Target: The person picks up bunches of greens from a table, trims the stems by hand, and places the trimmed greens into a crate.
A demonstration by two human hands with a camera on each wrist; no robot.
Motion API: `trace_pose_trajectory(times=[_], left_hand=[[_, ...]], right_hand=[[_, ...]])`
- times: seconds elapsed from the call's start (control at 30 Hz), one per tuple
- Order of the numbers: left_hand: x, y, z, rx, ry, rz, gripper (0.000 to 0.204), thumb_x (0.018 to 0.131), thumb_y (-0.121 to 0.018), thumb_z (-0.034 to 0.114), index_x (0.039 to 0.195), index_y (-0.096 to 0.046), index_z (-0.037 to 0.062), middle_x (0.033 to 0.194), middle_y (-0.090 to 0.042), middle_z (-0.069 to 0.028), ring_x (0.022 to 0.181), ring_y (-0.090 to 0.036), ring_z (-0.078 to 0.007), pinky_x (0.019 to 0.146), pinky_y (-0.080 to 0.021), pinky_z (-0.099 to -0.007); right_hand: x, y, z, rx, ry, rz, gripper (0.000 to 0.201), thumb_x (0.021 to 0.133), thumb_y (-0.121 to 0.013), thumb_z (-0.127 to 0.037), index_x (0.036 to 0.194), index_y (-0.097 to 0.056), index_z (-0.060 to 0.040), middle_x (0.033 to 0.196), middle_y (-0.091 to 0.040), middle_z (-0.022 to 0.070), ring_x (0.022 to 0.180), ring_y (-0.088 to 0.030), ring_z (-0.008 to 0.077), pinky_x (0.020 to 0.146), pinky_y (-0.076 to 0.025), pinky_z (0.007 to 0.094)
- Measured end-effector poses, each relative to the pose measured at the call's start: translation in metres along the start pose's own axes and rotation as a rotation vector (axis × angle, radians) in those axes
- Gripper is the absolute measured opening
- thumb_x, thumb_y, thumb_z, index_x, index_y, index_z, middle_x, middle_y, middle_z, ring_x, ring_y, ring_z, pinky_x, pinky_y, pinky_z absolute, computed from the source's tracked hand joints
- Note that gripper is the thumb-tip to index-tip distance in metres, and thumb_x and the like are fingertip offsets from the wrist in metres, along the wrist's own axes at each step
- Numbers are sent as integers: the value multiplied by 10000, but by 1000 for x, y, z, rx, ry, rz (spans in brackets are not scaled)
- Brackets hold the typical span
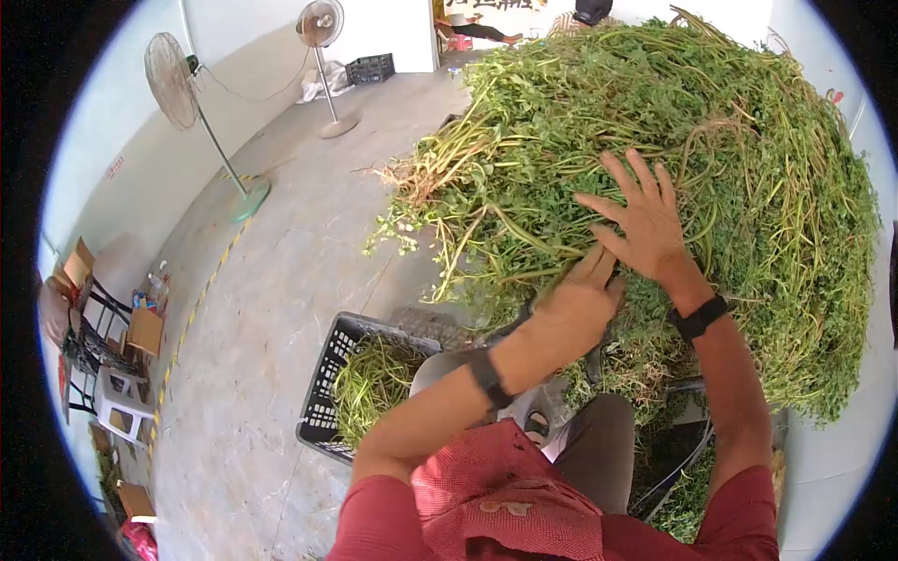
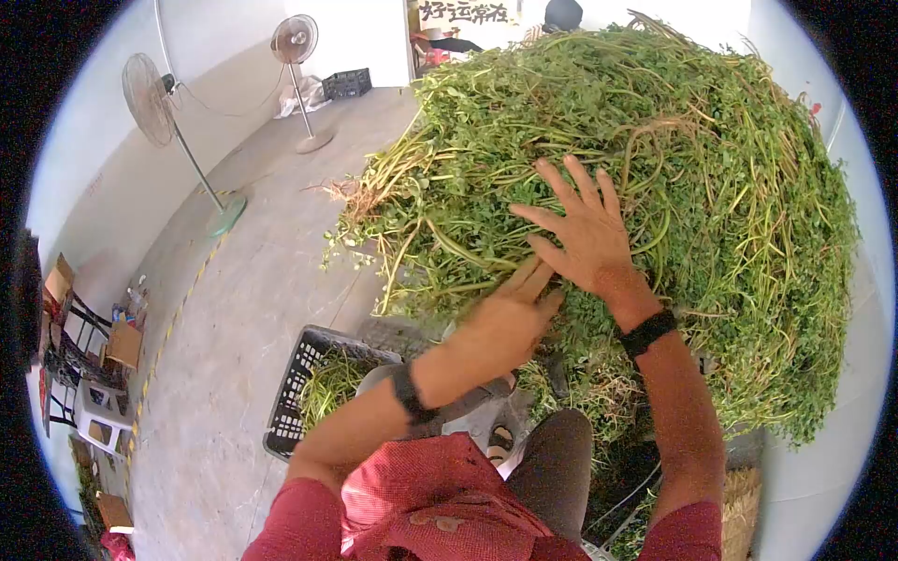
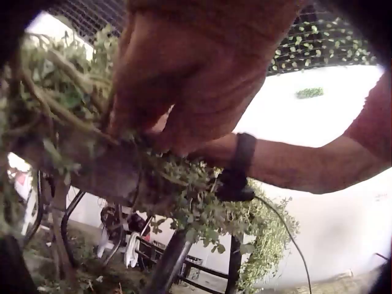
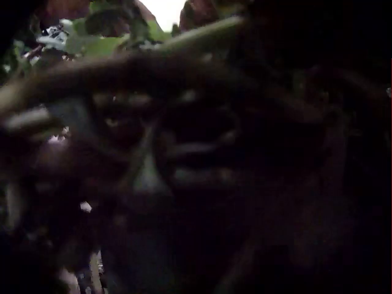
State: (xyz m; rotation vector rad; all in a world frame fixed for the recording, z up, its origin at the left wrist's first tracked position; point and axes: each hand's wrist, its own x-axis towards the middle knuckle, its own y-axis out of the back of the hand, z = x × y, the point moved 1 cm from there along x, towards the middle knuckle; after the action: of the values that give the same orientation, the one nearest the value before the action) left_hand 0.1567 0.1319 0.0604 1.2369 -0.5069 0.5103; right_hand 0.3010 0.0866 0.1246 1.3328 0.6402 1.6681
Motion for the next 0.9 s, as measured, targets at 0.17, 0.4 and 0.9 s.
trace_pose_trajectory(times=[0.17,0.4,0.9], left_hand=[[-21,91,-59,206,100,368,466,753,-637,162,1183,-509,34,1192,-535,-169,1119,-502,-341,862,-456,-396],[0,90,-213,685,447,236,948,707,-711,462,1403,-234,29,1256,-510,-186,1198,-451,-343,1053,-253,-442],[-10,80,-159,338,541,225,430,630,-666,14,1000,-448,34,972,-548,-222,906,-560,-405,768,-481,-458]], right_hand=[[-3,-6,-1,-21,30,60,465,771,-667,-276,1217,-544,-320,1434,-309,58,1338,-222,306,1077,-174,515],[-4,-2,-14,65,83,126,465,721,-708,-246,1168,-587,-287,1415,-352,48,1317,-273,306,1078,-184,515],[-14,13,-41,86,97,122,436,709,-685,-201,1132,-599,-257,1346,-423,56,1293,-314,291,1089,-200,474]])
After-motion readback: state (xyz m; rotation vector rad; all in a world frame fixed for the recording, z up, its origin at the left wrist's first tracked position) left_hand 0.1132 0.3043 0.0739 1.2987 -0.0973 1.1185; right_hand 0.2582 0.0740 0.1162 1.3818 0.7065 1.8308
